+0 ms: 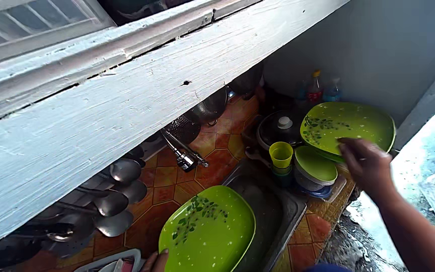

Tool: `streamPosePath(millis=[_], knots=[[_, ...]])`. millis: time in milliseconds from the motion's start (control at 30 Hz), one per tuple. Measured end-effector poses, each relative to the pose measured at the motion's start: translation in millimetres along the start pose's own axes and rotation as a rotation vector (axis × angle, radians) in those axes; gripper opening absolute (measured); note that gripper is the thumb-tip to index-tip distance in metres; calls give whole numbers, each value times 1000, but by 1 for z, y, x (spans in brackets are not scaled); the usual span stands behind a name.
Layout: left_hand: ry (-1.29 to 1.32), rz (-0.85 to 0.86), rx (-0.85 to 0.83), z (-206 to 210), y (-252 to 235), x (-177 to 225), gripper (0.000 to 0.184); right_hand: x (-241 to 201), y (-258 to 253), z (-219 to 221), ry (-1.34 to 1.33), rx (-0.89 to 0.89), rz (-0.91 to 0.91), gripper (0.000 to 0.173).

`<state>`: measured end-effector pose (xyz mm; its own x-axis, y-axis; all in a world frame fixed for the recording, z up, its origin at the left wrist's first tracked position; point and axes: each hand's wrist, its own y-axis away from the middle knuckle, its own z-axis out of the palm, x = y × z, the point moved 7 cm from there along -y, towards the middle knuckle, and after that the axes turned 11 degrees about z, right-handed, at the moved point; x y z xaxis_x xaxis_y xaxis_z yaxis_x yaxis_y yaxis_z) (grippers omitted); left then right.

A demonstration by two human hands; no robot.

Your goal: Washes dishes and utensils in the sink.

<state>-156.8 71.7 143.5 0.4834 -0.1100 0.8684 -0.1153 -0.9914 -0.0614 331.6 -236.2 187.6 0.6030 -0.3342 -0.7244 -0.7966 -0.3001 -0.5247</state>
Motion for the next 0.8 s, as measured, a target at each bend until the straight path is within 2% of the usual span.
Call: streamPosePath(millis=[100, 200, 267, 333, 367, 467, 567, 667, 733, 800], knots=[[297, -18, -68, 42, 12, 37, 22, 48, -9, -45, -39, 3, 246, 40], [539, -14, -194, 100, 33, 105, 28, 61, 8, -48, -317, -125, 391, 46], [683, -12, -293, 145, 49, 151, 29, 51, 22, -39, -541, -264, 374, 57], [749, -21, -407, 189, 68, 187, 32, 28, 33, -32, -599, -377, 287, 77], [758, -37, -457, 210, 78, 202, 33, 19, 36, -30, -581, -379, 267, 81], [765, -90, -618, 268, 109, 231, 36, 24, 32, -33, -461, -226, 393, 68], [757, -72, -864, 305, 129, 245, 35, 59, 14, -45, -452, -104, 594, 57], [572, 93, -1074, 310, 129, 235, 38, 95, -5, -58, -355, -95, 752, 57], [426, 232, -1044, 295, 115, 215, 37, 114, -19, -62, -269, -155, 828, 57], [298, 342, -915, 272, 88, 177, 35, 131, -34, -60, -208, -221, 862, 57]])
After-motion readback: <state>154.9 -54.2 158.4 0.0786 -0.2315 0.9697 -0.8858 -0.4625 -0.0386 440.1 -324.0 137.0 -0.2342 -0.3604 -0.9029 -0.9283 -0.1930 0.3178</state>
